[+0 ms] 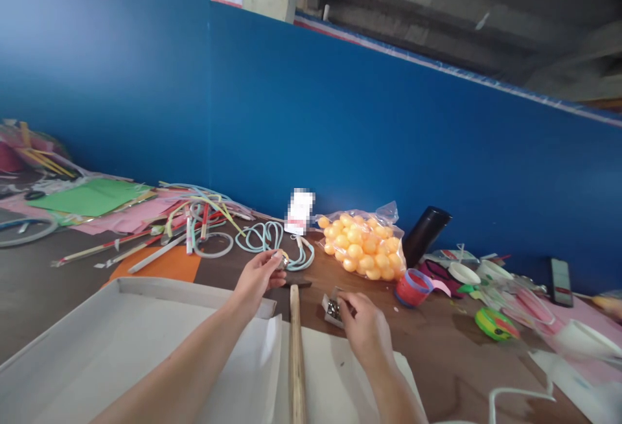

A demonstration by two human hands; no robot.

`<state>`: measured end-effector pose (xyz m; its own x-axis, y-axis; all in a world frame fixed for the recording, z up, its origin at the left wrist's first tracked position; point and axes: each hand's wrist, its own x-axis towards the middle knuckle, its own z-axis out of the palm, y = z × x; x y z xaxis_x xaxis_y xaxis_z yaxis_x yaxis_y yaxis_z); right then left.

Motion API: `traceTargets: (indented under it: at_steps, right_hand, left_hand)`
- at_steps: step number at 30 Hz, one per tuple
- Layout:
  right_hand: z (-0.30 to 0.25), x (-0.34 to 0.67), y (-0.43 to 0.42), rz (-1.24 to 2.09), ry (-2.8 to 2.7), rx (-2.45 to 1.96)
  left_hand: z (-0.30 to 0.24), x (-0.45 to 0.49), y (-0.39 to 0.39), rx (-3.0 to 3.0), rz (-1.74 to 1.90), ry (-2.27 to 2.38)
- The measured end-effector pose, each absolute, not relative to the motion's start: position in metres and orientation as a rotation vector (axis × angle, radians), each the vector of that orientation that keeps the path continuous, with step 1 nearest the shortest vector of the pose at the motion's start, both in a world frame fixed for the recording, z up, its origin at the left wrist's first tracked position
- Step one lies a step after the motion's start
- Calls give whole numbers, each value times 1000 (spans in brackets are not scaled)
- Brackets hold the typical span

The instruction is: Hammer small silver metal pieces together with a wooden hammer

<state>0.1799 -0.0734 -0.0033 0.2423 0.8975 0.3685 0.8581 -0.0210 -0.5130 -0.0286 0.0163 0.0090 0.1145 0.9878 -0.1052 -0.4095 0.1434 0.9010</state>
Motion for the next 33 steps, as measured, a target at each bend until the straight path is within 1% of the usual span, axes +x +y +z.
traceTargets:
  at_steps: [11, 16, 20, 23, 29, 33]
  right_hand:
    - [-12, 167, -65, 4, -1524, -2028]
    - [-12, 167, -65, 20, -1508, -1967]
    - [-7, 167, -67, 69, -1481, -1812]
    - [-3, 162, -69, 151, -1450, -1692]
    - [7, 139, -64, 608, -1134, -1346]
    - [22, 123, -51, 708, -1061, -1230]
  left_hand:
    - [8, -27, 12, 941, 1220, 964]
    - [10, -26, 12, 951, 1210, 960]
    - [12, -24, 12, 891, 1232, 935]
    - [13, -23, 11, 820, 1238, 843]
    - [14, -25, 12, 671, 1182, 570]
    - [14, -26, 14, 573, 1131, 521]
